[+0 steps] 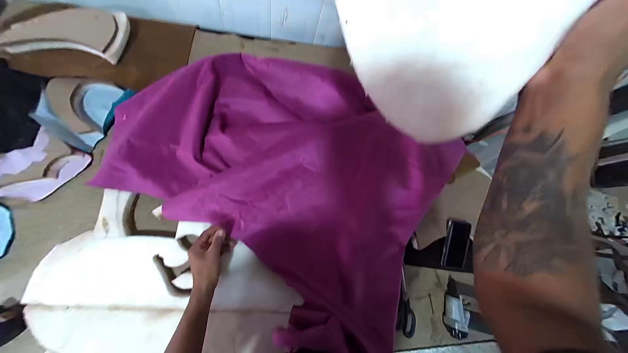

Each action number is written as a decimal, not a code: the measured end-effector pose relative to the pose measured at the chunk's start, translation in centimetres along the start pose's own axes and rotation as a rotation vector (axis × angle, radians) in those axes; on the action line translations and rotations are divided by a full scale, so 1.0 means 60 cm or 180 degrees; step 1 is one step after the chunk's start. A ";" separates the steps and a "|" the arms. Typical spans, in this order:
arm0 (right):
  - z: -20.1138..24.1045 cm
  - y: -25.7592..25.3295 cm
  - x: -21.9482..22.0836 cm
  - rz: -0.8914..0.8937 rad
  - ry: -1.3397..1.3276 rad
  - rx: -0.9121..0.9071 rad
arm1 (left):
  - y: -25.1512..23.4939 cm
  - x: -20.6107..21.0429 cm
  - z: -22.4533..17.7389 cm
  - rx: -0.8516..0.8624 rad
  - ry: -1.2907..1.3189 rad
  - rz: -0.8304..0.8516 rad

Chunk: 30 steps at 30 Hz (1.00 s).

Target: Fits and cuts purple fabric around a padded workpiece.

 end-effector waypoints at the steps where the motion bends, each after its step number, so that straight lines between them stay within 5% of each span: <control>1: 0.015 0.083 -0.017 -0.0048 -0.0101 0.0185 | -0.003 0.002 -0.007 -0.0167 0.0080 0.0065; 4: 0.040 0.344 -0.064 -0.0327 -0.0246 0.1130 | -0.004 0.008 -0.023 -0.0667 0.0232 0.0061; 7: -0.009 0.584 -0.091 -0.0267 -0.0423 0.2041 | 0.004 -0.003 -0.042 -0.0656 0.0467 -0.0114; 12: -0.086 0.787 -0.091 -0.0282 -0.0574 0.2528 | 0.035 -0.021 -0.103 -0.0143 0.0563 -0.0476; 16: -0.116 0.829 -0.073 -0.0226 -0.0974 0.2495 | 0.102 0.016 -0.070 -0.0293 0.0508 0.0044; 20: -0.138 0.830 -0.067 -0.0158 -0.1093 0.2430 | 0.245 0.124 0.014 -0.1022 0.0601 0.0988; 24: -0.145 0.816 -0.075 -0.0044 -0.1075 0.2330 | 0.314 0.220 0.049 -0.1148 0.0718 0.1605; 30: -0.145 0.779 -0.089 0.0208 -0.0832 0.2232 | 0.359 0.270 0.014 -0.1406 -0.0334 0.3041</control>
Point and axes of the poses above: each hand's wrist, its own y-axis away from the middle knuckle, its own x-axis out of the palm, z = x × y, the point moved 5 cm from there along -y, towards the middle knuckle, and after that the axes turned 11 degrees about z, right-handed, at the moved point
